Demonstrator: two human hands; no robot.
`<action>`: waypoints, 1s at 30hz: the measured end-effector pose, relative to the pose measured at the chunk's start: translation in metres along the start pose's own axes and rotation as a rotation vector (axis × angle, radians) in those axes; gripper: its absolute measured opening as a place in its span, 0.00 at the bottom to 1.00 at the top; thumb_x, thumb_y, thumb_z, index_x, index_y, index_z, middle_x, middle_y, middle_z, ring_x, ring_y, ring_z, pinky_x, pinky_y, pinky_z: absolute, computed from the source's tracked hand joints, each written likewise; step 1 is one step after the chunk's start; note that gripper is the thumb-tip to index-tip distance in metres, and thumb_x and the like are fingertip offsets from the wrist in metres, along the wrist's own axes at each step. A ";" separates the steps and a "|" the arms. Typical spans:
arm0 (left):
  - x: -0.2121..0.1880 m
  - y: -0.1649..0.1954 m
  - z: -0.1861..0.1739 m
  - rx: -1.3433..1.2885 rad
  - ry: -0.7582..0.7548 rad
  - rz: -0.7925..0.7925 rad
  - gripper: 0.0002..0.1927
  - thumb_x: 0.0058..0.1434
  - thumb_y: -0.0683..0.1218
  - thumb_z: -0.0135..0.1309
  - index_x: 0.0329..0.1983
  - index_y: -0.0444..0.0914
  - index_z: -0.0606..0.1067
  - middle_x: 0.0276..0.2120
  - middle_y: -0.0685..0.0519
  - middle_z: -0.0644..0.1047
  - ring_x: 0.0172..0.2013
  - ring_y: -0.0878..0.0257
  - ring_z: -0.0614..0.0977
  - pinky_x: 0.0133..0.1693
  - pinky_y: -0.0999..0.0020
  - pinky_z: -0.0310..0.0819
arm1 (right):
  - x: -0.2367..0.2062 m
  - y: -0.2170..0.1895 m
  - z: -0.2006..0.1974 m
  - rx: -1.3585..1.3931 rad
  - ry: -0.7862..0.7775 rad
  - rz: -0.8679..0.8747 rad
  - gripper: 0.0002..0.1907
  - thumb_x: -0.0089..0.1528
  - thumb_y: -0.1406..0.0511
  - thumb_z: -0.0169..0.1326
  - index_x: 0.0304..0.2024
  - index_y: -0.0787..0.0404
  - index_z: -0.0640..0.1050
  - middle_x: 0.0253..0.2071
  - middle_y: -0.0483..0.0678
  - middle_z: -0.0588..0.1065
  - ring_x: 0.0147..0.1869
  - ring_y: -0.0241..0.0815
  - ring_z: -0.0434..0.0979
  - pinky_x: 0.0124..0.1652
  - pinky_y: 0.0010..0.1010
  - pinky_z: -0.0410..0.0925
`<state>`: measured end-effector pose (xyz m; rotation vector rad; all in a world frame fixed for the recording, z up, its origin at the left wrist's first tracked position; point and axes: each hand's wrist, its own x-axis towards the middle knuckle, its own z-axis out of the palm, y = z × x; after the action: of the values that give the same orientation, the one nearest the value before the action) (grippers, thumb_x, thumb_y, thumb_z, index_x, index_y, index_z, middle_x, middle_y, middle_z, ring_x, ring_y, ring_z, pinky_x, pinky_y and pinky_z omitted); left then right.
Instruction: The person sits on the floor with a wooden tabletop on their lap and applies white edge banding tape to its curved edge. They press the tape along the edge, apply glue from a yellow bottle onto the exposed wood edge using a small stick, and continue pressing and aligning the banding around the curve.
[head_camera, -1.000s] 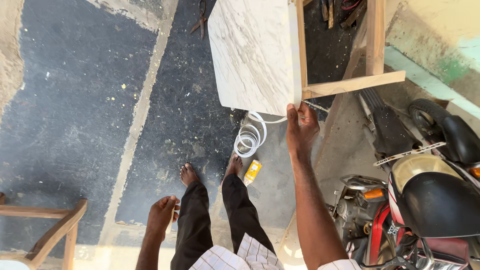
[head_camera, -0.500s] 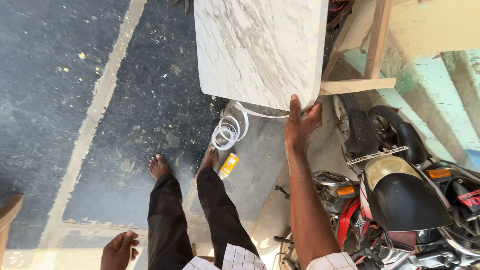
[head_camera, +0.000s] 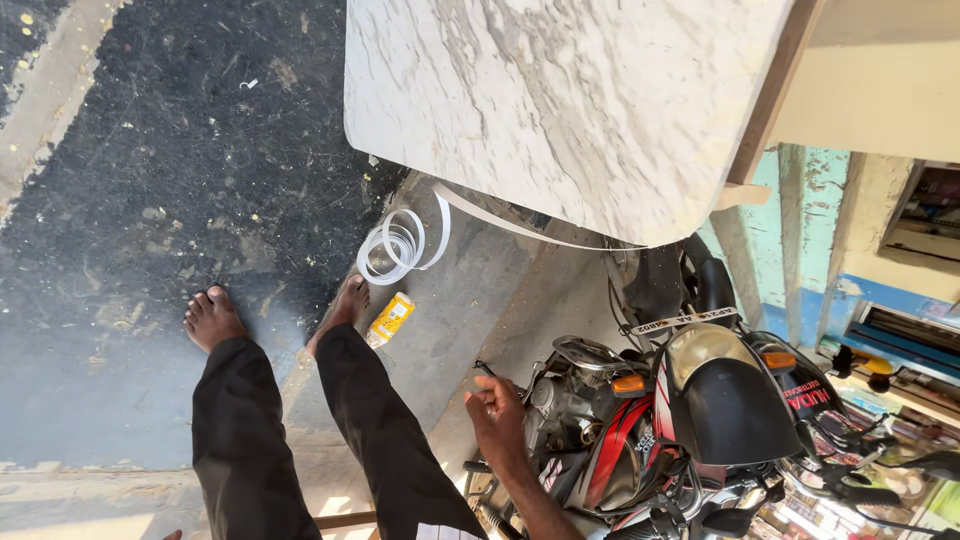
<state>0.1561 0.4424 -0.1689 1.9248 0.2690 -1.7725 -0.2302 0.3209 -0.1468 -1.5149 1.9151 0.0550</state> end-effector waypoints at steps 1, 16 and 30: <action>0.006 -0.008 0.002 -0.013 0.002 0.007 0.21 0.66 0.47 0.55 0.60 0.35 0.74 0.35 0.43 0.83 0.25 0.60 0.80 0.29 0.65 0.76 | -0.004 0.002 0.005 0.003 -0.048 0.007 0.18 0.61 0.64 0.61 0.51 0.66 0.77 0.47 0.49 0.75 0.44 0.36 0.79 0.45 0.32 0.73; -0.089 -0.023 0.123 -0.573 -0.472 0.143 0.44 0.64 0.41 0.52 0.78 0.52 0.43 0.38 0.45 0.82 0.28 0.64 0.79 0.28 0.70 0.75 | -0.134 -0.138 -0.020 0.083 -0.339 -0.715 0.22 0.61 0.60 0.64 0.52 0.64 0.75 0.48 0.55 0.76 0.54 0.56 0.78 0.49 0.44 0.71; -0.086 0.071 0.051 0.567 -0.105 0.479 0.42 0.67 0.59 0.52 0.79 0.39 0.54 0.41 0.43 0.81 0.43 0.55 0.81 0.46 0.57 0.70 | -0.066 -0.018 -0.041 -0.009 -0.039 0.368 0.24 0.58 0.47 0.59 0.39 0.62 0.79 0.38 0.62 0.81 0.45 0.64 0.81 0.45 0.53 0.73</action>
<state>0.1341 0.3736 -0.0705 2.0120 -0.7475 -1.7121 -0.2283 0.3537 -0.0740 -1.1409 2.1399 0.2548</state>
